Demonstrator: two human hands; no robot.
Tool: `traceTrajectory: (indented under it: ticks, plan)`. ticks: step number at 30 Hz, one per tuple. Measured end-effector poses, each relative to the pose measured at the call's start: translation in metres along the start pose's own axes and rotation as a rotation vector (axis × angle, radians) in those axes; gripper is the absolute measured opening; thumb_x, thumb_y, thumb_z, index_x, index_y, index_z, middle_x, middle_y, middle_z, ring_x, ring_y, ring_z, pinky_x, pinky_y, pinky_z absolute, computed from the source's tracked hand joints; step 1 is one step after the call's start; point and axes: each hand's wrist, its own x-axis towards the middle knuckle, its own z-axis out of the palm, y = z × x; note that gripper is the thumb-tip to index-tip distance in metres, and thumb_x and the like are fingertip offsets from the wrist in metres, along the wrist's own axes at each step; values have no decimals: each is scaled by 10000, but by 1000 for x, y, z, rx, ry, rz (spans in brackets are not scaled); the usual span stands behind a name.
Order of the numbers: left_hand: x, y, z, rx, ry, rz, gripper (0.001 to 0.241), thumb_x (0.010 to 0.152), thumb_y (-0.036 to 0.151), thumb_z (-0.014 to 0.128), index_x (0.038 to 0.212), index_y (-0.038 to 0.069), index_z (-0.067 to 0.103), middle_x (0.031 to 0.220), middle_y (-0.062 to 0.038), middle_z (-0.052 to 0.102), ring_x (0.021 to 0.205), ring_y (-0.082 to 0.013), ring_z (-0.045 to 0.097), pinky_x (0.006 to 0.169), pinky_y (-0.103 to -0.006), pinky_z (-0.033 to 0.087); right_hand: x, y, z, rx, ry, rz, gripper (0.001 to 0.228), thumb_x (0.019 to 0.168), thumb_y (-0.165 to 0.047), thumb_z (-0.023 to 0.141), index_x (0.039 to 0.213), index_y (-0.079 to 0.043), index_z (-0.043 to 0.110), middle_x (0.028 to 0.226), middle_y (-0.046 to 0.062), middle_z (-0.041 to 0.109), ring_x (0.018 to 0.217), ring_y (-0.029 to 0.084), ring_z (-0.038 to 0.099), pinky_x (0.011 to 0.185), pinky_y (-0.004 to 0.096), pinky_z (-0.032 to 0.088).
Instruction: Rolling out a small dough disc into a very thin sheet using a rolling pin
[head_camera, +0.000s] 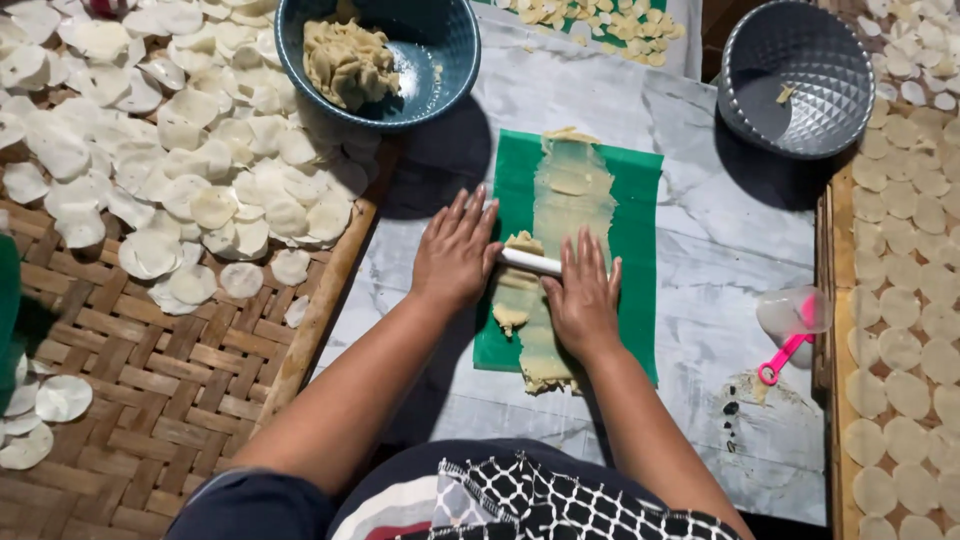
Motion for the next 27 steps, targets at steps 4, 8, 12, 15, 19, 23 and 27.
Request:
traceTrajectory:
  ticks: [4,8,12,15,19,23,27]
  plan:
    - [-6,-14,22,-3,119,74,599,1066,517,361,1561,186,427,1637,-108,387,1518,-291,344,1138,-478,359,-10,32,17,13,169,-93,428,954,-296,633,1380,-332,637,1128,-34,546,1132,233,561,1027,457,409]
    - [-3,-7,3,20,209,82,570,1077,497,354,1564,210,426,1630,-84,406,1492,-272,393,1051,-454,434,-5,9,-7,-43,177,-142,504,904,-251,631,1401,-330,618,1129,-21,541,1110,223,548,1034,457,396]
    - [0,-5,6,70,203,37,544,1061,440,382,1540,197,472,1616,-63,435,1505,-273,362,1031,-404,438,8,-10,-16,-48,19,-102,662,1012,-467,521,1570,-127,417,1575,195,420,1460,376,396,1159,585,296]
    - [6,-3,0,60,173,26,576,1062,434,367,1568,168,429,1630,-87,410,1518,-302,329,1044,-404,419,16,-21,-28,-37,-58,-19,728,1049,-543,429,1598,-74,340,1652,239,302,1506,420,309,1180,630,240]
    - [-26,2,-10,29,85,56,608,1063,437,353,1623,202,314,1704,-62,268,1560,-298,235,1153,-427,310,-18,-32,-38,-12,-196,7,784,1055,-581,332,1636,-70,206,1693,228,197,1548,392,215,1224,618,128]
    - [-27,-3,-1,21,39,47,579,1076,437,333,1607,206,339,1695,-57,287,1552,-292,253,1160,-443,308,-17,-21,-36,63,-285,42,760,1061,-588,292,1633,-94,207,1701,194,186,1555,372,191,1229,621,108]
    - [25,-10,-4,-55,93,-8,577,1075,470,355,1530,135,469,1591,-145,443,1497,-359,367,1147,-524,342,33,12,-22,72,-230,166,617,1102,-547,227,1596,-203,361,1687,84,272,1565,277,236,1211,702,79]
